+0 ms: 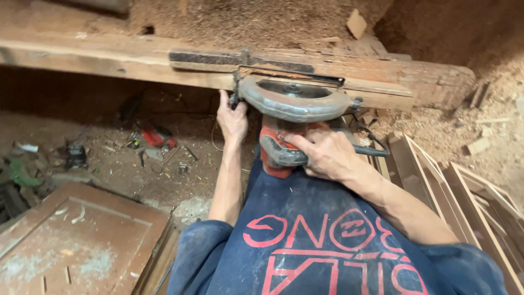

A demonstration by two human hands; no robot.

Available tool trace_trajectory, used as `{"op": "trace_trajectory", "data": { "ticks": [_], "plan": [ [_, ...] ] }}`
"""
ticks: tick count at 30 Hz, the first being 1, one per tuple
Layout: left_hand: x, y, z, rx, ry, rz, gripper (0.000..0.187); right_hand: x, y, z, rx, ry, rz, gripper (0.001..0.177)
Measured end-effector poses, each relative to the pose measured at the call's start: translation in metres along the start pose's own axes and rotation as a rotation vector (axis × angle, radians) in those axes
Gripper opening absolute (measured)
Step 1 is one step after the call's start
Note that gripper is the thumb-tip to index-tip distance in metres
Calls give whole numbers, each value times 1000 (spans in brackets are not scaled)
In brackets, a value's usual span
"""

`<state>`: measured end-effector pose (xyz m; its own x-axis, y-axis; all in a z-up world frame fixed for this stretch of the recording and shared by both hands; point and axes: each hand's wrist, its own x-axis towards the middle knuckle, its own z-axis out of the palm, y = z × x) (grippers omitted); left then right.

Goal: The person uses a circular saw to cut into a thick wooden beam in a dusty workshop. They grip the saw with both hands and guide it along the wood while standing on a floor covered in sawdust.

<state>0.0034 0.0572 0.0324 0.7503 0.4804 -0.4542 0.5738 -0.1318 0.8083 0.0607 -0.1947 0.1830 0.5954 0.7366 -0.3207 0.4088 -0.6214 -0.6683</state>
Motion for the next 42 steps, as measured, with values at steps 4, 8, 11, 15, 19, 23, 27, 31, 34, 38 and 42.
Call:
{"op": "trace_trajectory", "data": {
  "ticks": [4, 8, 11, 15, 19, 23, 27, 31, 34, 38, 42],
  "plan": [
    [-5, 14, 5, 61, -13, -39, 70, -5, 7, -5, 21, -14, -34, 73],
    [-23, 43, 32, -6, -66, -172, 61, -28, 22, -15, 6, -51, 17, 69],
    [-41, 58, 64, -121, -55, -232, 63, -53, 40, -25, -24, -31, 12, 72],
    [-61, 58, 98, -57, -80, -116, 57, -86, 65, -39, -15, 34, -9, 73],
    [-72, 59, 118, -12, -59, -161, 56, -103, 80, -47, 31, -8, -2, 78],
    [-72, 66, 120, -56, -67, -235, 55, -104, 82, -48, 56, 46, -44, 87],
    [-71, 57, 117, -81, -79, -169, 53, -101, 73, -48, 28, 48, -26, 88],
    [-70, 33, 111, -188, -107, -158, 49, -95, 37, -48, -65, -19, -14, 82],
    [-67, 18, 108, -351, -90, -295, 50, -89, 14, -57, -78, 28, -24, 83],
    [-65, 16, 93, -325, -16, -318, 56, -81, -2, -64, -48, 5, 23, 91],
    [-66, 26, 71, -394, -15, -343, 54, -71, -8, -55, -39, 82, -18, 92]
  ]
}}
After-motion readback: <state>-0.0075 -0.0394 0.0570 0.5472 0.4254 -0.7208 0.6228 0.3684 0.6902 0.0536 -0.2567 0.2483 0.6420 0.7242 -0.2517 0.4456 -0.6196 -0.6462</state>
